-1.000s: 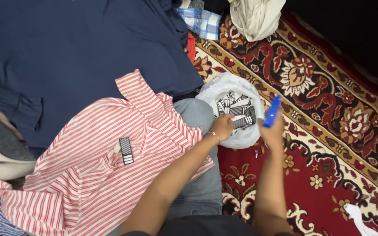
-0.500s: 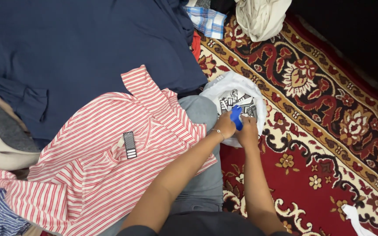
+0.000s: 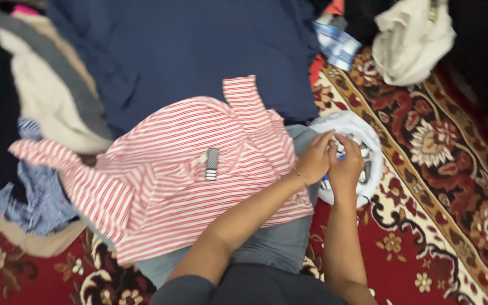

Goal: The person sits on a rug and uses a blue handheld tagging gun to apply price tags to several pieces of clothing. They handle a red and white striped shirt, a black long-sleeved top, and a blue and white striped shirt, applying tags to each item and arranging them on the floor.

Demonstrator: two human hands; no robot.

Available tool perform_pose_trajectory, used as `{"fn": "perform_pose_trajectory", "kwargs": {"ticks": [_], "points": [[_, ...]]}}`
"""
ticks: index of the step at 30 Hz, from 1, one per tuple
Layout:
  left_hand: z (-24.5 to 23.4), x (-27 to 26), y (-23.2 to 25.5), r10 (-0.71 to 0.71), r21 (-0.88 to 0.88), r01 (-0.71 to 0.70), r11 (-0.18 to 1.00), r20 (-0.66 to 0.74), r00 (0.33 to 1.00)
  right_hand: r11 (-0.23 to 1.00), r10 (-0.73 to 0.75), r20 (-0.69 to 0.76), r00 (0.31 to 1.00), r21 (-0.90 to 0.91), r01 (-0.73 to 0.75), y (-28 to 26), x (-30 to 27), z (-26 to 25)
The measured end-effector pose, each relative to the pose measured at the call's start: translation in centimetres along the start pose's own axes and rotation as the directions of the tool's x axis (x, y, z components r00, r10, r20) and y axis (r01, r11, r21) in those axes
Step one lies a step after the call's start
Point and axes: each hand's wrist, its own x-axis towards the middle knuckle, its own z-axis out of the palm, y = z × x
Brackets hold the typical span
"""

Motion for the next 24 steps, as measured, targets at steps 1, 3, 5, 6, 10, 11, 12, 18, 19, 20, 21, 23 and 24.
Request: {"fn": "perform_pose_trajectory", "kwargs": {"ticks": [1, 3, 5, 6, 10, 11, 12, 18, 19, 20, 21, 23, 24], "points": [[-1.6, 0.4, -0.8, -0.002, 0.008, 0.002, 1.000, -0.028, 1.000, 1.000, -0.022, 0.012, 1.000, 0.015, 0.022, -1.5, 0.7, 0.8], [-5.0, 0.9, -2.3, 0.107, 0.050, -0.101, 0.994, -0.135, 0.985, 0.966, -0.151, -0.009, 0.988, 0.212, 0.150, -4.4, 1.9, 2.3], [-10.0, 0.5, -3.4, 0.129, 0.116, -0.108, 0.987, -0.197, 0.972, 0.940, -0.186, 0.054, 0.981, 0.300, 0.162, -7.6, 2.5, 3.9], [-12.5, 0.1, -3.9, 0.156, 0.169, -0.118, 0.978, -0.231, 0.960, 0.918, -0.205, 0.105, 0.973, 0.366, 0.154, -9.2, 2.6, 4.6], [-23.6, -3.8, -3.2, -0.027, 0.047, 0.043, 0.998, -0.307, 0.951, 0.853, -0.304, 0.246, 0.920, 0.501, 0.147, -11.8, 2.0, 9.6], [-26.2, -5.0, -3.5, -0.058, 0.141, 0.110, 0.984, -0.329, 0.942, 0.848, -0.308, 0.356, 0.882, 0.523, 0.085, -11.8, 1.6, 10.9], [-28.8, -6.2, -3.9, -0.089, 0.231, 0.178, 0.957, -0.352, 0.932, 0.844, -0.312, 0.460, 0.831, 0.535, 0.020, -11.8, 1.1, 12.2], [-38.1, -12.6, -7.0, -0.637, 0.760, 0.495, 0.422, -0.140, 0.758, 0.956, -0.223, 0.688, 0.691, 0.293, 0.018, -11.7, 0.8, 12.6], [-38.4, -12.9, -7.2, -0.639, 0.760, 0.497, 0.418, -0.143, 0.756, 0.955, -0.226, 0.689, 0.689, 0.296, 0.017, -11.6, 0.9, 12.7], [-38.7, -12.9, -7.4, -0.641, 0.817, 0.449, 0.361, -0.133, 0.756, 0.975, -0.192, 0.711, 0.677, 0.219, 0.047, -11.3, 1.1, 12.7], [-38.8, -12.9, -7.7, -0.643, 0.867, 0.397, 0.301, -0.123, 0.756, 0.987, -0.156, 0.729, 0.666, 0.140, 0.078, -11.0, 1.4, 12.7], [-39.0, -13.2, -9.5, -0.657, 0.897, 0.375, 0.234, -0.138, 0.741, 0.988, -0.146, 0.755, 0.640, 0.083, 0.128, -10.9, 1.4, 12.8], [-39.3, -13.3, -10.4, -0.670, 0.922, 0.352, 0.161, -0.160, 0.725, 0.984, -0.136, 0.779, 0.612, 0.032, 0.177, -11.0, 1.6, 12.9]]}}
